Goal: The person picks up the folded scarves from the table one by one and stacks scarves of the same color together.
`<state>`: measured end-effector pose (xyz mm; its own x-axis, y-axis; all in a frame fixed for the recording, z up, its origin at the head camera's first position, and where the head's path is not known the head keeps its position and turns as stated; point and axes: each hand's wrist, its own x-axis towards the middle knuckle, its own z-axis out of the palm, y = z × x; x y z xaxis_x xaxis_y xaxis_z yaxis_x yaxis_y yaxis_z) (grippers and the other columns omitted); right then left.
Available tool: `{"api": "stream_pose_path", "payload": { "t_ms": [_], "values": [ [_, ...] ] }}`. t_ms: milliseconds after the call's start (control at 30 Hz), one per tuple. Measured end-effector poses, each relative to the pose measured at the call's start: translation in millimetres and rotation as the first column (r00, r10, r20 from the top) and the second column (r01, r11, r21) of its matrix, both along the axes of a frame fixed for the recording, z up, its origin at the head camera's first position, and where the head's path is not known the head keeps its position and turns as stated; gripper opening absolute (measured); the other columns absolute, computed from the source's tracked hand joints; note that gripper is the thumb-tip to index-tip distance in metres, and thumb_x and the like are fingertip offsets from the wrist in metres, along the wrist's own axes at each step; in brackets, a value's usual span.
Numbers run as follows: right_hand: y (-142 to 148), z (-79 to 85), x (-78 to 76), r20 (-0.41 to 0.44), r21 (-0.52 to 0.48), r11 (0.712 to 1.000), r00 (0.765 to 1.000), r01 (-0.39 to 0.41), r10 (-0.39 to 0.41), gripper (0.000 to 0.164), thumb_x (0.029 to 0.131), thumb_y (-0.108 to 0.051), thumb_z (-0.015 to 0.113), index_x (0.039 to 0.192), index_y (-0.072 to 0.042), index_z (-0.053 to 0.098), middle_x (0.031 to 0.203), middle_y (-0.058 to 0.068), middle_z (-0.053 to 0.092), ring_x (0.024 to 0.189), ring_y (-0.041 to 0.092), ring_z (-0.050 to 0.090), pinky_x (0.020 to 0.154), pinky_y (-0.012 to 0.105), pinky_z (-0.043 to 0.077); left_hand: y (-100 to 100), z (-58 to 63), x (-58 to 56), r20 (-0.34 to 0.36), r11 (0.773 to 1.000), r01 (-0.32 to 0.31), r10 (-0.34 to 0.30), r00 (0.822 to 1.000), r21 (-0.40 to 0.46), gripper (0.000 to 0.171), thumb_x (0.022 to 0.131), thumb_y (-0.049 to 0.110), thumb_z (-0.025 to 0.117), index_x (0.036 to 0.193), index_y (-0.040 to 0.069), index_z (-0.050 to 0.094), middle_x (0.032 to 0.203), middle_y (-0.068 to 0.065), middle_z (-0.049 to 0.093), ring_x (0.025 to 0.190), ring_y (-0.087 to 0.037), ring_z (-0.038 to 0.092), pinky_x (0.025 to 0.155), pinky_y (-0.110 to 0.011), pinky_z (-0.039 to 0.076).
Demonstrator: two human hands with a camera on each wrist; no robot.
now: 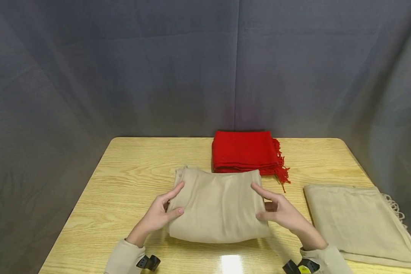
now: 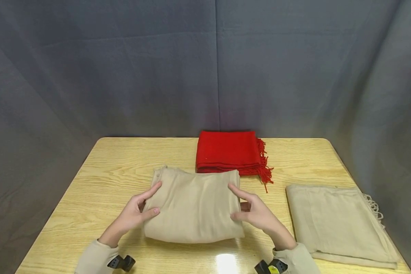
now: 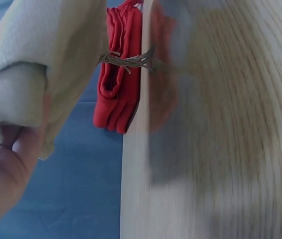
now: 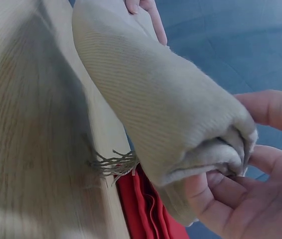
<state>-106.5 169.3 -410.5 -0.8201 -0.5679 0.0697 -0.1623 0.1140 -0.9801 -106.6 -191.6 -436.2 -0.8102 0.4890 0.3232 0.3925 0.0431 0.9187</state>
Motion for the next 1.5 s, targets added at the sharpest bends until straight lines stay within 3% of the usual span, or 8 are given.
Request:
{"api": "stream_pose_path", "payload": {
  "t_ms": [100, 267, 367, 600, 867, 1067, 1300, 1500],
  "values": [
    [0.5, -2.7, 0.1, 0.003, -0.001, 1.0, 1.0, -0.002, 0.002, 0.075, 0.078, 0.006, 0.063, 0.141, 0.006, 0.022, 0.145, 0.026, 0.015, 0.062, 0.007, 0.052, 0.058, 0.022, 0.047, -0.2, -2.0, 0.2, -0.007, 1.0, 0.0, 0.0, 1.0, -0.014, 0.063, 0.084, -0.008, 0.058, 0.138, -0.01, 0.025, 0.138, -0.033, 0.025, 0.049, -0.001, 0.042, 0.044, -0.02, 0.041],
    [2.7, -6.8, 1.3, 0.018, -0.009, 1.0, 1.0, -0.01, 0.01, 0.075, 0.079, 0.005, 0.062, 0.141, 0.006, 0.021, 0.145, 0.027, 0.014, 0.063, 0.006, 0.053, 0.06, 0.022, 0.047, 0.5, -4.2, 0.9, 0.032, 0.999, 0.0, 0.002, 0.999, -0.039, 0.064, 0.084, -0.007, 0.058, 0.139, -0.008, 0.025, 0.135, -0.034, 0.031, 0.073, -0.007, 0.059, 0.054, -0.026, 0.05],
    [4.3, -9.9, 3.2, 0.02, -0.025, 1.0, 1.0, -0.014, 0.014, 0.074, 0.079, 0.007, 0.061, 0.14, 0.007, 0.02, 0.144, 0.029, 0.012, 0.068, 0.006, 0.056, 0.062, 0.022, 0.047, 2.3, -4.6, 1.9, 0.07, 0.998, 0.001, 0.003, 0.998, -0.056, 0.065, 0.084, -0.005, 0.059, 0.139, -0.007, 0.024, 0.133, -0.034, 0.034, 0.069, -0.006, 0.058, 0.054, -0.026, 0.05],
    [6.7, -18.4, 5.8, 0.032, -0.067, 0.997, 0.999, -0.034, 0.036, 0.073, 0.079, 0.01, 0.059, 0.14, 0.009, 0.018, 0.142, 0.034, 0.008, 0.082, 0.009, 0.06, 0.068, 0.024, 0.05, 5.3, -12.5, 1.0, 0.109, 0.998, 0.037, -0.031, 0.994, -0.059, 0.066, 0.085, -0.004, 0.058, 0.14, -0.008, 0.022, 0.139, -0.033, 0.024, 0.081, -0.01, 0.061, 0.061, -0.031, 0.053],
    [8.1, -25.8, 5.6, 0.066, -0.105, 0.994, 0.997, -0.039, 0.046, 0.073, 0.079, 0.009, 0.059, 0.139, 0.011, 0.017, 0.141, 0.035, 0.006, 0.089, 0.01, 0.059, 0.07, 0.024, 0.05, 7.1, -19.7, 0.6, 0.096, 0.993, 0.012, 0.0, 0.995, -0.121, 0.066, 0.084, -0.001, 0.061, 0.139, -0.008, 0.024, 0.14, -0.03, 0.024, 0.06, -0.003, 0.053, 0.052, -0.022, 0.048],
    [8.0, -32.3, 6.9, 0.108, -0.101, 0.995, 0.993, -0.028, 0.039, 0.074, 0.079, 0.007, 0.06, 0.139, 0.011, 0.017, 0.142, 0.035, 0.007, 0.096, 0.011, 0.058, 0.071, 0.025, 0.05, 10.2, -23.1, 3.0, 0.196, 0.994, 0.034, -0.013, 0.981, -0.108, 0.068, 0.083, -0.003, 0.06, 0.14, -0.006, 0.023, 0.137, -0.031, 0.03, 0.065, -0.005, 0.057, 0.055, -0.023, 0.05],
    [9.8, -42.1, 9.1, 0.114, -0.088, 0.996, 0.993, -0.008, 0.018, 0.074, 0.079, 0.007, 0.06, 0.139, 0.011, 0.018, 0.141, 0.036, 0.009, 0.092, 0.01, 0.059, 0.071, 0.025, 0.05, 12.6, -25.3, 5.2, 0.227, 0.985, 0.023, 0.017, 0.974, -0.172, 0.07, 0.081, -0.003, 0.062, 0.141, -0.002, 0.026, 0.133, -0.029, 0.038, 0.045, 0.0, 0.03, 0.043, -0.015, 0.033],
    [14.5, -47.6, 11.9, 0.109, -0.073, 0.997, 0.994, 0.016, -0.008, 0.068, 0.08, 0.007, 0.059, 0.137, 0.013, 0.022, 0.139, 0.038, 0.015, 0.081, 0.01, 0.059, 0.068, 0.025, 0.05, 11.8, -28.3, 5.2, 0.289, 0.988, 0.055, -0.01, 0.957, -0.145, 0.07, 0.082, -0.006, 0.06, 0.142, -0.002, 0.022, 0.139, -0.031, 0.028, 0.051, -0.003, 0.047, 0.051, -0.018, 0.045]
  ]
}}
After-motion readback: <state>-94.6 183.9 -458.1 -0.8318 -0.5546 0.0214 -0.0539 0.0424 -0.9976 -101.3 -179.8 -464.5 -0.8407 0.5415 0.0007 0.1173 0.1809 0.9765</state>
